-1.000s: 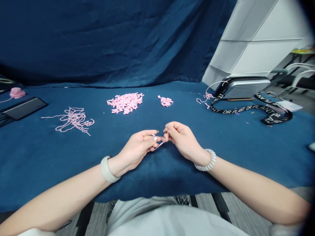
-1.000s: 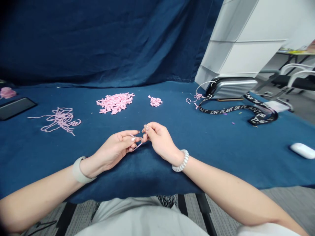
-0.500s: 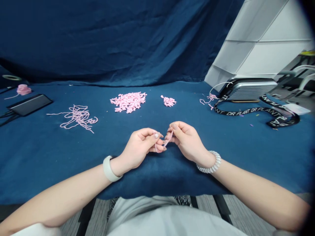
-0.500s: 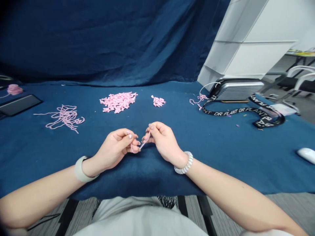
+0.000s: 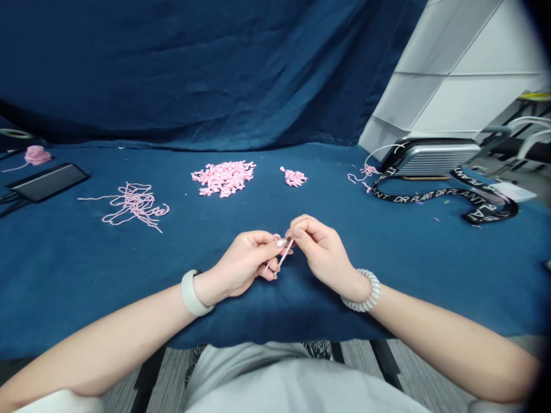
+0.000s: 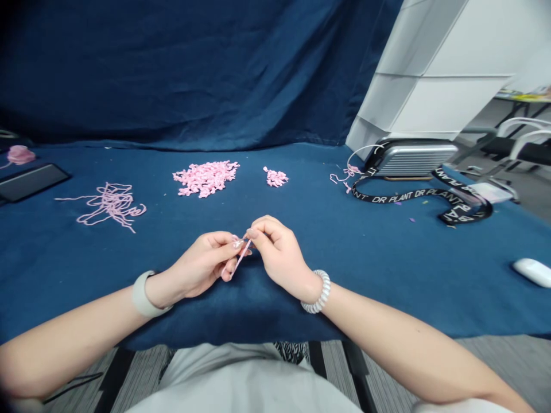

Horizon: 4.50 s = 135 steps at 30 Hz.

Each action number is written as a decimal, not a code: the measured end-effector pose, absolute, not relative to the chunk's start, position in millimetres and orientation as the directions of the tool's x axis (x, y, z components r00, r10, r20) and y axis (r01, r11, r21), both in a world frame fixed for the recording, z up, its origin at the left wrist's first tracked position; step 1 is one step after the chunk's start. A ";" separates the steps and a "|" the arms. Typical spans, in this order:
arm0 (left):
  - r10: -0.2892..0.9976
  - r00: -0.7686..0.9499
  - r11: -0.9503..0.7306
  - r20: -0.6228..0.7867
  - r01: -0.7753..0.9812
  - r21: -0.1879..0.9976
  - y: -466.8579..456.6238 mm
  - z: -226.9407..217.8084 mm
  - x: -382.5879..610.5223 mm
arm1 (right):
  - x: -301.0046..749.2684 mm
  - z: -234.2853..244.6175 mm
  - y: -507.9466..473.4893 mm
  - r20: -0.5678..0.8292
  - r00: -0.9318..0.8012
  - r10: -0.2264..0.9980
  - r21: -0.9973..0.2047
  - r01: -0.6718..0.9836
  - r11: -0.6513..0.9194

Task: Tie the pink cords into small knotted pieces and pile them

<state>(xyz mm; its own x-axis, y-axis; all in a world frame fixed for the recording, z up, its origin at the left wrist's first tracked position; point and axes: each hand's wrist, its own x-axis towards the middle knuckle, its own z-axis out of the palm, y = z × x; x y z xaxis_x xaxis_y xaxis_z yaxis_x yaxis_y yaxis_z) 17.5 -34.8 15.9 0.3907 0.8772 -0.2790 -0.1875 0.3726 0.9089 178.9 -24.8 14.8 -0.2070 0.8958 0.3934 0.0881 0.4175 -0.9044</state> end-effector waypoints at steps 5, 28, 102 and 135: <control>0.831 0.457 0.438 -0.318 -0.185 0.880 -36.7 18.4 17.0 | 177.3 13.5 -24.4 0.423 -0.224 0.878 -0.875 0.150 0.460; 0.827 0.496 0.427 -0.266 -0.244 0.871 -37.1 19.3 16.3 | 188.8 0.9 -2.7 0.146 -0.598 0.788 -0.973 -0.231 0.005; 0.809 0.434 0.369 -0.397 0.150 0.917 -35.9 10.0 17.1 | 205.2 29.1 3.4 0.260 -0.731 0.631 -0.741 0.268 0.616; 0.820 0.425 0.356 -0.383 0.146 0.923 -35.6 8.2 18.6 | 199.0 21.6 1.3 -0.260 -0.638 0.724 -0.869 0.482 0.113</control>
<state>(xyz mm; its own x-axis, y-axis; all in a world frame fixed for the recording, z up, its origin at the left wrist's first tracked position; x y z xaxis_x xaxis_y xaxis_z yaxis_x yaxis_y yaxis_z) 18.6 -35.6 8.2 0.4250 0.8201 -0.3832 0.1463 0.3555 0.9232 199.0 1.3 21.6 -0.6385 0.7243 -0.2603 0.4822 0.1128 -0.8688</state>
